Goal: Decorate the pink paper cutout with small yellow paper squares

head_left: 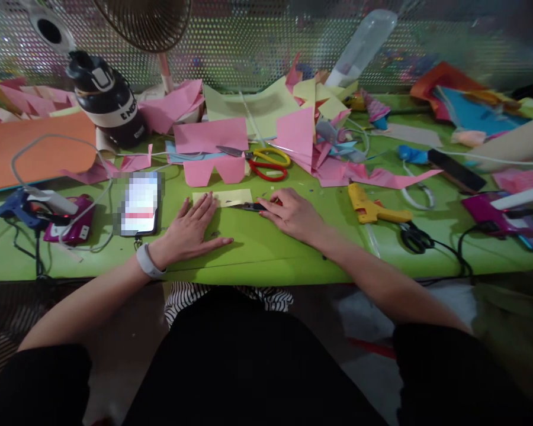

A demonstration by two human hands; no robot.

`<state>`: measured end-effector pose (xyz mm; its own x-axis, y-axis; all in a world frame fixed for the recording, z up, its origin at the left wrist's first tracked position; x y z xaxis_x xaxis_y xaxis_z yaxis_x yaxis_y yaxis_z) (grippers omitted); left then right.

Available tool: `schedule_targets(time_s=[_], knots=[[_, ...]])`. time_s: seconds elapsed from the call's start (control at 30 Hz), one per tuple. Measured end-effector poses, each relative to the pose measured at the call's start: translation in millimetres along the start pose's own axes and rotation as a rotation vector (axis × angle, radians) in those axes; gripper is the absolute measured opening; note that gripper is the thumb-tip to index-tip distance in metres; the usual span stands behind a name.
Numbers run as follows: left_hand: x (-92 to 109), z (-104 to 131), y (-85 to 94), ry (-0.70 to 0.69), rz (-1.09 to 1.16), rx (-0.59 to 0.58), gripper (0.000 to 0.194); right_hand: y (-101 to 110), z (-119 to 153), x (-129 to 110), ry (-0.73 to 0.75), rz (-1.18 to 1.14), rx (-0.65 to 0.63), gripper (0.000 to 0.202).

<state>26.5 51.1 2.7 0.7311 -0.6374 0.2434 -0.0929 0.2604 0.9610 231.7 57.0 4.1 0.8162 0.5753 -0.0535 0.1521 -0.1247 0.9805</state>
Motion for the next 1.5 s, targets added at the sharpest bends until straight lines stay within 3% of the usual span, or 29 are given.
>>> schedule_targets(time_s=[0.17,1.2,1.5], knots=[[-2,1,-7.8,-0.014,-0.025,0.012,0.106,-3,-6,-6,-0.02,0.047,-0.018,0.042],[1,2,-9.3,-0.03,-0.038,0.021,0.107,1,-15,-24,-0.034,-0.001,-0.081,0.043],[-7,8,1.9,-0.017,0.016,0.034,0.098,-1,-11,-24,-0.027,0.003,-0.068,0.043]])
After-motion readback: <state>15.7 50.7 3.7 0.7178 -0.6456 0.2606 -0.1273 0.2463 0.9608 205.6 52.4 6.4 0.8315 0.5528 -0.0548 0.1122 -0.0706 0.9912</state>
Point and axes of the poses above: each hand's wrist, its own z-axis away from the middle knuckle, its own y-axis out of the back of the hand, x = y × z, the point moved 8 cm from there along -z, towards the middle knuckle, and after that the axes turned 6 degrees about -x, right-handed, at the moved point
